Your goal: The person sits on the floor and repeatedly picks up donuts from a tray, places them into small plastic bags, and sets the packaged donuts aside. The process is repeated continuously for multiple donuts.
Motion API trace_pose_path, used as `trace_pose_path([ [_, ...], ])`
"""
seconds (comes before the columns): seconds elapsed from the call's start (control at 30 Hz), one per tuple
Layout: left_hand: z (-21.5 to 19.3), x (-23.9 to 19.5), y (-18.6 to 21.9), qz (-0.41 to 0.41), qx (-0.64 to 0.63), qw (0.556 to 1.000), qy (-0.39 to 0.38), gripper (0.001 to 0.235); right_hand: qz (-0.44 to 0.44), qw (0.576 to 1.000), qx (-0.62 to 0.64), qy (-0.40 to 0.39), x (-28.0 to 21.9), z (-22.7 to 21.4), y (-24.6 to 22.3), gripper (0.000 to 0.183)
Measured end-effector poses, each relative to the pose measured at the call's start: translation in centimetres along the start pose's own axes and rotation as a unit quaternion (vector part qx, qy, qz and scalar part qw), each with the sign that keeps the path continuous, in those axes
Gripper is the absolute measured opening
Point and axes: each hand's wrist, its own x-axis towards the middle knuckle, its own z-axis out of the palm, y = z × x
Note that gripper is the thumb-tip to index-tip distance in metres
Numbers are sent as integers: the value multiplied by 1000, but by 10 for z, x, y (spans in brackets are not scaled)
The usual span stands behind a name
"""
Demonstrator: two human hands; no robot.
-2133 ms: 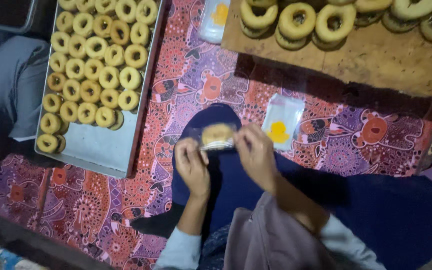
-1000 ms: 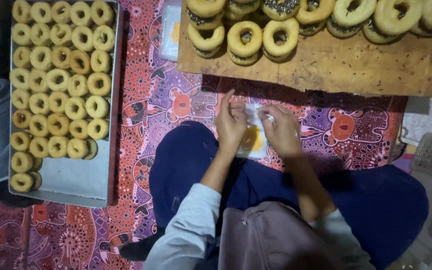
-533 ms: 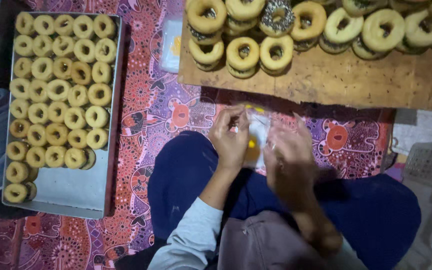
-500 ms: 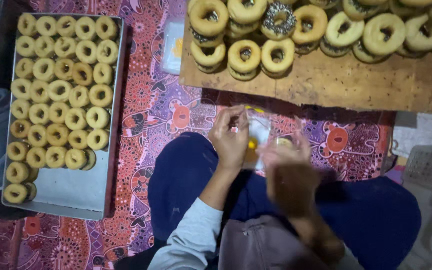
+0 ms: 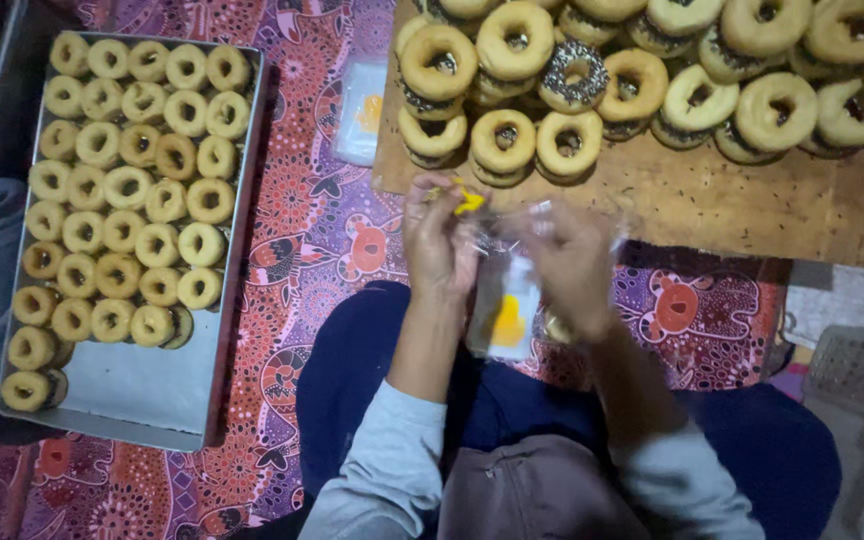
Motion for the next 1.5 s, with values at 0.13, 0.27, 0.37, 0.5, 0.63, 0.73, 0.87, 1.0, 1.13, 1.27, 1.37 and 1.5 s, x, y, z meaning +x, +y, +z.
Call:
trace_pose_path([
  [0.13, -23, 21, 7, -28, -78, 989, 122, 22, -96, 899, -360, 232, 104, -10, 34, 86],
  [0.27, -24, 28, 12, -79, -230, 945, 217, 49, -172, 830, -465, 255, 121, -11, 42, 77],
  [0.37, -27, 35, 14, -88, -293, 921, 240, 56, 61, 979, -151, 126, 66, -18, 9, 72],
  [0.5, -39, 30, 8, -46, -302, 940, 150, 55, 196, 960, 198, 16, -22, -19, -38, 69],
  [0.63, -30, 13, -6, 18, -222, 971, 82, 46, -60, 995, -73, 26, -39, 5, -54, 63],
  [0.73, 0, -6, -13, 35, -170, 985, 15, 57, -131, 959, -239, 79, -25, 27, -55, 68],
  [0.87, 44, -52, -11, 3, -22, 1000, 12, 70, -148, 965, -204, 70, -23, 30, -53, 69],
  [1.0, 36, -106, 39, 362, 681, 622, -135, 89, -65, 979, -164, -101, -34, 14, -43, 76],
  [1.13, -7, -137, 83, 303, 714, 599, -198, 45, -4, 974, 2, -227, -58, 23, -33, 42],
  [1.27, -28, -182, 107, 147, 617, 773, 6, 16, 30, 946, -150, -285, -88, 51, -40, 23],
  [1.37, -46, -198, 120, 18, 516, 841, 162, 20, -119, 950, -164, -240, -114, 75, -51, 18],
  [1.5, -66, -202, 119, -18, 438, 873, 213, 20, -136, 898, -263, -324, -126, 87, -54, 10],
])
